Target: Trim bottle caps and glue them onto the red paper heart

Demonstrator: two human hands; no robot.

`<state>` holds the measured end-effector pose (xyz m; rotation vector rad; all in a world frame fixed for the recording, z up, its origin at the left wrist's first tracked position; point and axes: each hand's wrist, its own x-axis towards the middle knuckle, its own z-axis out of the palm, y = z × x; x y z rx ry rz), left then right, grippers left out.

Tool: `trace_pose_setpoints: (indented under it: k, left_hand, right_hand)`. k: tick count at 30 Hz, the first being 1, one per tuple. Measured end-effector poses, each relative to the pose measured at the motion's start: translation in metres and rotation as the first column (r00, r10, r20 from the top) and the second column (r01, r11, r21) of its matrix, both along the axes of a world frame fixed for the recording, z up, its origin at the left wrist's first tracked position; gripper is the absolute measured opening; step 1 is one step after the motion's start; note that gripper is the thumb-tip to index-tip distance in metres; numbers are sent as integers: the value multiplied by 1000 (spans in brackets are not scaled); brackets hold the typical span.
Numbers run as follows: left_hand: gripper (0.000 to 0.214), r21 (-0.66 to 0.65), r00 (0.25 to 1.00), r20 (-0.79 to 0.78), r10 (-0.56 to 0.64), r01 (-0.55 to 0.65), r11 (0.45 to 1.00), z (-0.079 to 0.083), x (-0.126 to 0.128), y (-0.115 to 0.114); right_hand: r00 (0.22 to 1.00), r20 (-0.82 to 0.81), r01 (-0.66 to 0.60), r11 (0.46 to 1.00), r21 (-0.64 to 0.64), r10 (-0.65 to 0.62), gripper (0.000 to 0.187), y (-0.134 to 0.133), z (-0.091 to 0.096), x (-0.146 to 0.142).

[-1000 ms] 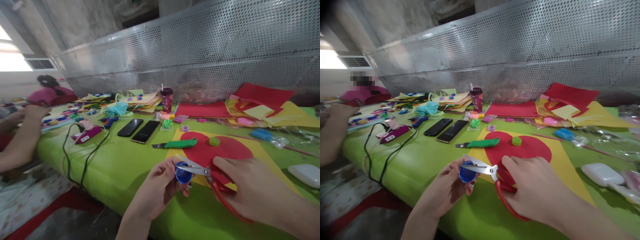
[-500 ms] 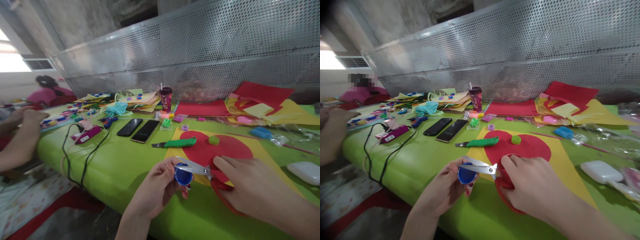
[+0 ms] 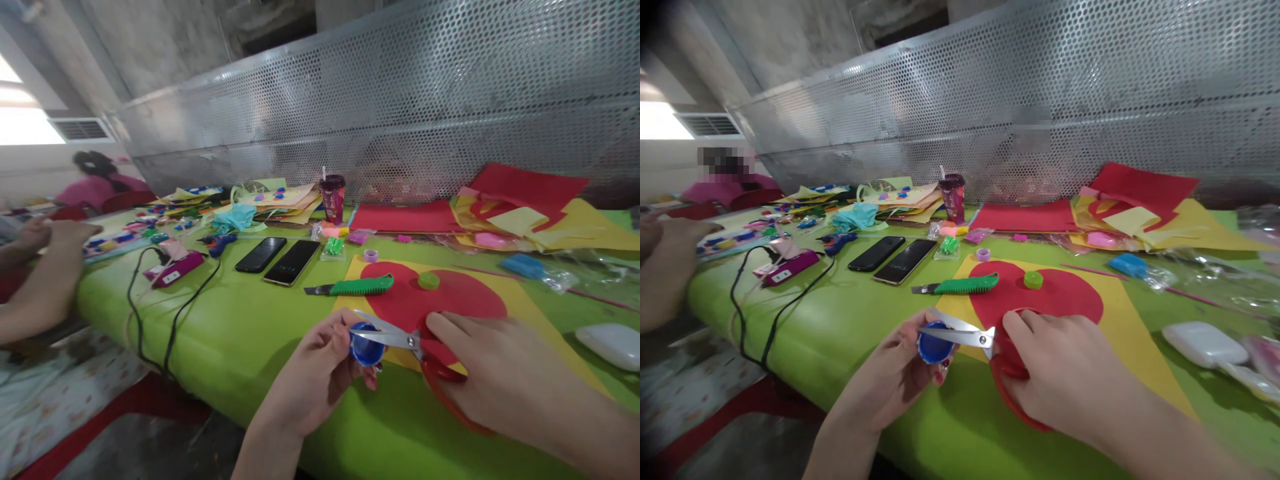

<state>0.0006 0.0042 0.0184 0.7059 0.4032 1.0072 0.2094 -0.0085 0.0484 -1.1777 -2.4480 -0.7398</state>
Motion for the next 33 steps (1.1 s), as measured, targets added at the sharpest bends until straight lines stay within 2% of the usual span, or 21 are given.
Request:
trace_pose_setpoints:
  k: [8,21,28,31,33]
  left_hand:
    - [35,-27,1000,-23,16,-16,999,-1,0,1]
    - [33,-76,995,49,-89,92,993,-5,0,4]
    - [28,-115,988,96,-121,132,985,-6,1,4]
    - [27,-135,985,106,-133,147,980,-7,-1,4]
    - [26,-142,986,99,-136,149,979,-7,-3,4]
  right_hand:
    - [1000,12,-1,999,35,1,16,1,-3,1]
    - [998,-9,-59,995,75,60,19,8,-6,8]
    - [983,-180,-50,997,-51,40,14,9,-24,7]
    - [944,-329,-80,971,-225,2,16,9,-15,5]
    - [869,-486,-105,929,-354,-87,23,9,-2,9]
